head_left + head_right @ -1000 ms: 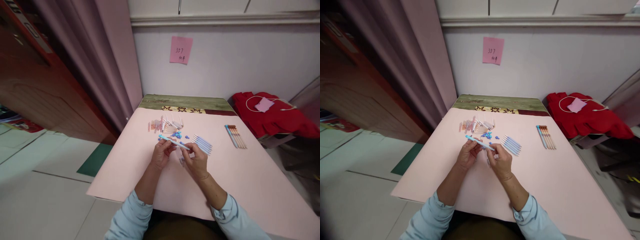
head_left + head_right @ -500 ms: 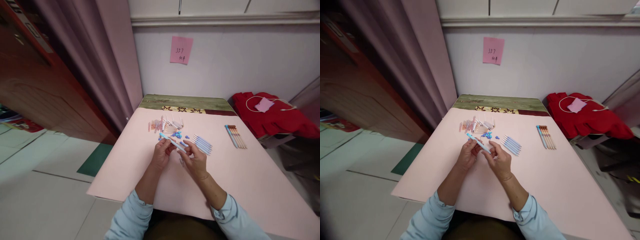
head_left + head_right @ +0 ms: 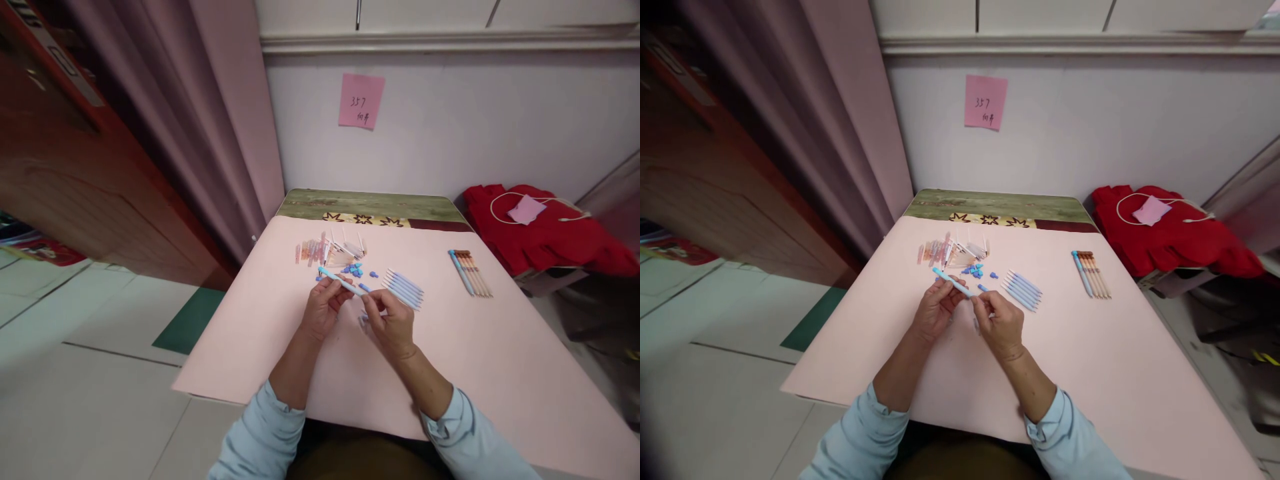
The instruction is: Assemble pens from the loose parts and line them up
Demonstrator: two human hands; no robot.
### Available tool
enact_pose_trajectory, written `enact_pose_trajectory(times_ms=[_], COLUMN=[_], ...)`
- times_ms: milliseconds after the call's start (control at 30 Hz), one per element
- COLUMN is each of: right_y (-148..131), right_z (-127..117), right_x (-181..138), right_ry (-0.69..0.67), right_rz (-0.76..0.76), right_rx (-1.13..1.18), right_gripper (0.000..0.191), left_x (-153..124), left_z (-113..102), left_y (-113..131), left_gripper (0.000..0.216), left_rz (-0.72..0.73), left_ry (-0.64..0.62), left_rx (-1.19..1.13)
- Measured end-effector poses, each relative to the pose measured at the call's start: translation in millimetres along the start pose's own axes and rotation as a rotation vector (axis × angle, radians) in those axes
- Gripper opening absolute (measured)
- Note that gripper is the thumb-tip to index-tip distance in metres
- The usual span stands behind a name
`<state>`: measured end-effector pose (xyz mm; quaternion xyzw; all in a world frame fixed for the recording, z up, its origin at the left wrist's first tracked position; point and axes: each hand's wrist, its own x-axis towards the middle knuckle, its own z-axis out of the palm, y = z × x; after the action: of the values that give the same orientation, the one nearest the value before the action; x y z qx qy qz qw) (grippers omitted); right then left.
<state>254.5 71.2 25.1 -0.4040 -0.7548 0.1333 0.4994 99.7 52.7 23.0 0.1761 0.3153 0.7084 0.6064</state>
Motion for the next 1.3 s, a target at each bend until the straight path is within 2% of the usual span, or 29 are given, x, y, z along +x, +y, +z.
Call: enact_pose_trajectory(times_ms=[100, 200, 300, 433, 533, 767, 900, 1033, 1167, 1300], right_y=[1, 2, 1, 0, 1, 4, 6, 7, 7, 8], right_z=[-1, 1, 4, 5, 5, 2, 5, 9, 11, 10], right_x=[-1, -2, -2, -2, -1, -1, -4, -7, -7, -7], right_ry=[-0.032, -0.044, -0.031, -0.016, 0.003, -0.024, -0.061, -0.078, -0.055, -0.032], right_rz=[-0.013, -0.029, -0.036, -0.064, -0.061, -0.049, -0.034, 0.006, 0.024, 0.037], right_rx=[0.006, 0.045, 0.069, 0.040, 0.010, -0.073, -0.024, 0.016, -0.010, -0.042], right_gripper=[0.026, 0.018, 0.034, 0.013, 0.008, 0.028, 0.023, 0.037, 0.017, 0.015], left_x=[0, 2, 3, 4, 2, 0, 2, 3, 3, 2], left_z=[0, 0, 0, 1, 2, 3, 2, 2, 2, 1], left_y=[-1, -2, -2, -1, 0, 0, -2, -2, -2, -2], left_gripper=[0.019, 0.019, 0.022, 0.021, 0.019, 0.023, 0.022, 0.023, 0.022, 0.022], left_rz=[-0.001, 0.040, 0.083, 0.084, 0.068, 0.017, 0.065, 0.106, 0.090, 0.056], left_ry=[-0.020, -0.001, 0.045, 0.038, 0.016, 0.001, 0.042, 0.089, 0.064, 0.037], left_rx=[0.013, 0.021, 0.029, 0.050, 0.058, 0.059, 0.095, 0.097, 0.111, 0.110])
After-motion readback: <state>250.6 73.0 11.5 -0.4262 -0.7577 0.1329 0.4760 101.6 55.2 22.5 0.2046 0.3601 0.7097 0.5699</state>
